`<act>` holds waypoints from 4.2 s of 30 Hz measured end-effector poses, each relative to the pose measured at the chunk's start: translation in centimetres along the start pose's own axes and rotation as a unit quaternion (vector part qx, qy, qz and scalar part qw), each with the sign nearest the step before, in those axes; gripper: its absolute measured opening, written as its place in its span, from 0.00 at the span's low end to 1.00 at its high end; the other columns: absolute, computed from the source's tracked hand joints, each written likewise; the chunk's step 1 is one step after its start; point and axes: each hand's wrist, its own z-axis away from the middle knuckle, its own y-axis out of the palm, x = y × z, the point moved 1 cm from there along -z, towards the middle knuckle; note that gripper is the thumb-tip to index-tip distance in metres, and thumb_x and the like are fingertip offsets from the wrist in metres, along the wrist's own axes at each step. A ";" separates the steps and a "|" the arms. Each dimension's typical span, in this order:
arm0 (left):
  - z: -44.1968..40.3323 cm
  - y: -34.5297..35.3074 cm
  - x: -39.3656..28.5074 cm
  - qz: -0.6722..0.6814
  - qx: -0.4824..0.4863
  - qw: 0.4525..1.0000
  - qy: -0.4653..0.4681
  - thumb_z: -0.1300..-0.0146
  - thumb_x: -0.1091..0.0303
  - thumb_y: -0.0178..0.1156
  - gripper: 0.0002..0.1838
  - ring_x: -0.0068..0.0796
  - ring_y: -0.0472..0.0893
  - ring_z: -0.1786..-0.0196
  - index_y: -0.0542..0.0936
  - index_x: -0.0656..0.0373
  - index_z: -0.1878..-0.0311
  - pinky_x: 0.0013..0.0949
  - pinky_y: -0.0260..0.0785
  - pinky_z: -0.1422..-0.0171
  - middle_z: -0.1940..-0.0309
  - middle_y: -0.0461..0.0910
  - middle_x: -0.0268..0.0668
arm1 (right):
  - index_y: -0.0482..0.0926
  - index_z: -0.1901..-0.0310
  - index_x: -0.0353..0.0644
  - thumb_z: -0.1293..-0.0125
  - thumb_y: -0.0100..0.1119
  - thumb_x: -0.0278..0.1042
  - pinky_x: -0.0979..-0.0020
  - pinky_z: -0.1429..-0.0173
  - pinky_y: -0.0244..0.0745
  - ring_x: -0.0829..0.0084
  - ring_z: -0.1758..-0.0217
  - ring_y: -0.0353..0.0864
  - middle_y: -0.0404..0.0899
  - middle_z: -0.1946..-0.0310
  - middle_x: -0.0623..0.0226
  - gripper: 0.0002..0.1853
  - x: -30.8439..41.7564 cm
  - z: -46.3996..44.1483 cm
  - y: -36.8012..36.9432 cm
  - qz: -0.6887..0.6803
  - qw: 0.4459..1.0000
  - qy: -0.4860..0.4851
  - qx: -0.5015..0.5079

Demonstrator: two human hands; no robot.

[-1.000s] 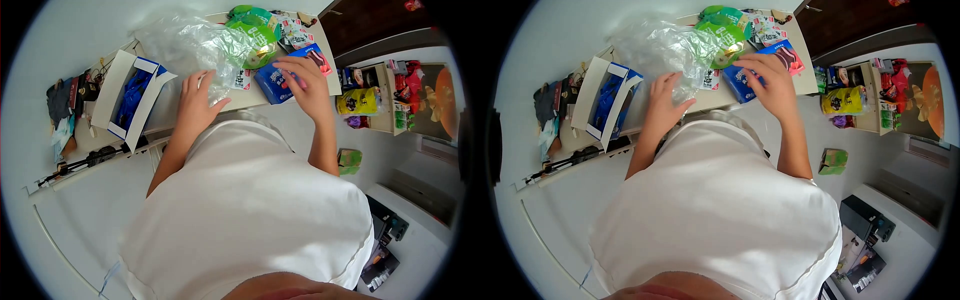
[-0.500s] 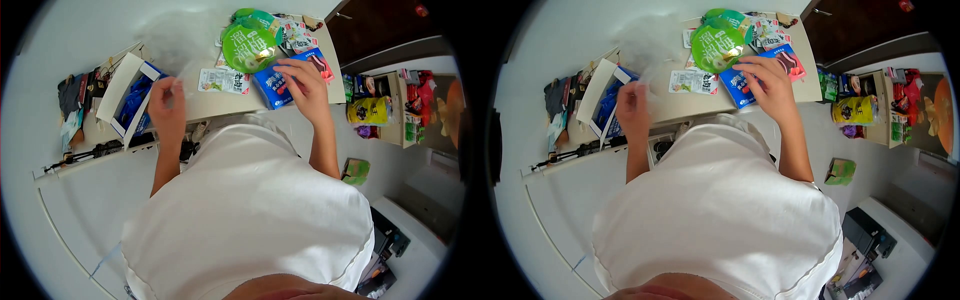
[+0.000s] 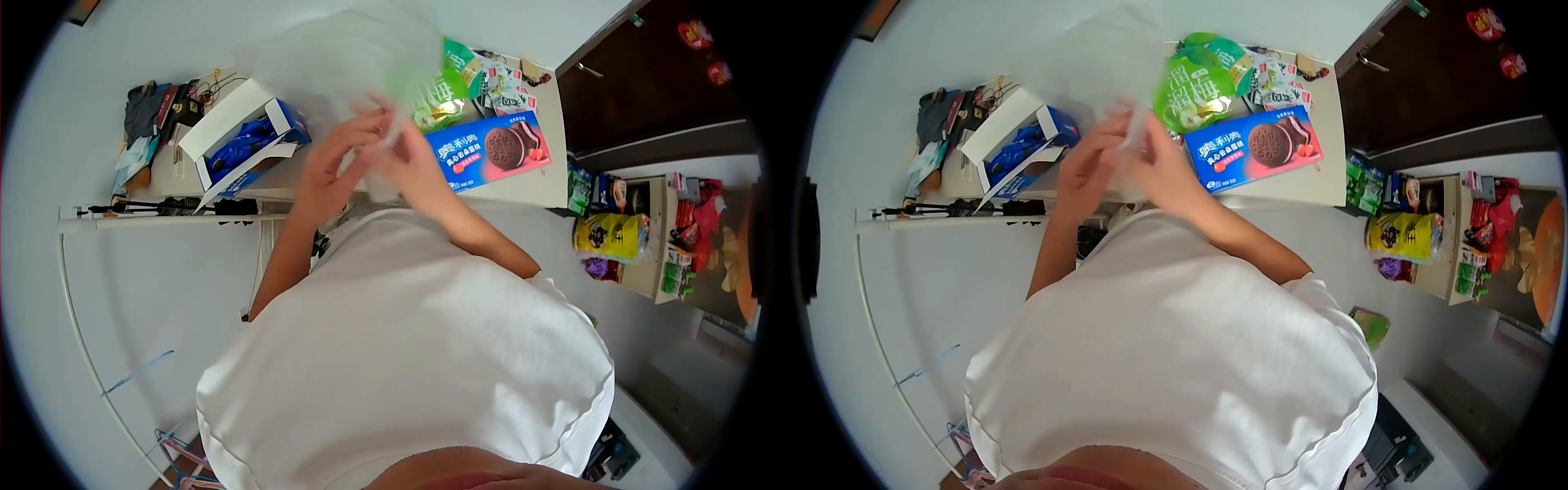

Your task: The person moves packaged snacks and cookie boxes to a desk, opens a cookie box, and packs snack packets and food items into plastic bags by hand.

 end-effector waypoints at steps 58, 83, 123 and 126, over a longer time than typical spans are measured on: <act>40.9 3.3 -2.8 -0.161 -0.550 0.741 -0.349 0.35 0.74 0.69 0.11 0.25 0.78 0.64 0.76 0.59 0.56 0.31 0.73 0.59 0.65 0.77 0.34 | 0.80 0.49 0.49 0.18 0.57 0.41 0.80 0.73 0.51 0.90 0.75 0.59 0.71 0.72 0.84 0.07 -4.1 18.0 -3.3 -0.008 0.975 0.198 -0.096; 25.5 12.5 -8.8 -0.054 -0.452 0.839 -0.297 0.28 0.78 0.49 0.21 0.25 0.81 0.56 0.78 0.62 0.34 0.25 0.74 0.56 0.43 0.79 0.40 | 0.85 0.55 0.45 0.44 0.73 0.30 0.57 0.36 0.75 0.54 0.36 0.77 0.81 0.44 0.61 0.14 -5.5 19.2 -1.2 0.318 0.804 -0.441 0.242; 24.7 8.1 -13.4 -0.218 -0.457 0.831 -0.231 0.30 0.82 0.51 0.08 0.24 0.75 0.59 0.77 0.63 0.52 0.27 0.69 0.53 0.56 0.75 0.34 | 0.71 0.25 0.39 0.32 0.72 0.52 0.65 0.31 0.79 0.68 0.39 0.86 0.83 0.38 0.61 0.40 -8.5 13.1 -0.4 -0.003 0.727 0.485 0.486; 25.4 9.1 -14.7 -0.313 -0.382 0.817 -0.299 0.35 0.81 0.54 0.08 0.33 0.78 0.56 0.76 0.62 0.54 0.34 0.71 0.49 0.59 0.75 0.38 | 0.76 0.30 0.39 0.25 0.61 0.57 0.65 0.34 0.82 0.65 0.43 0.89 0.84 0.38 0.61 0.33 -8.4 12.9 1.3 -0.147 0.670 0.610 0.398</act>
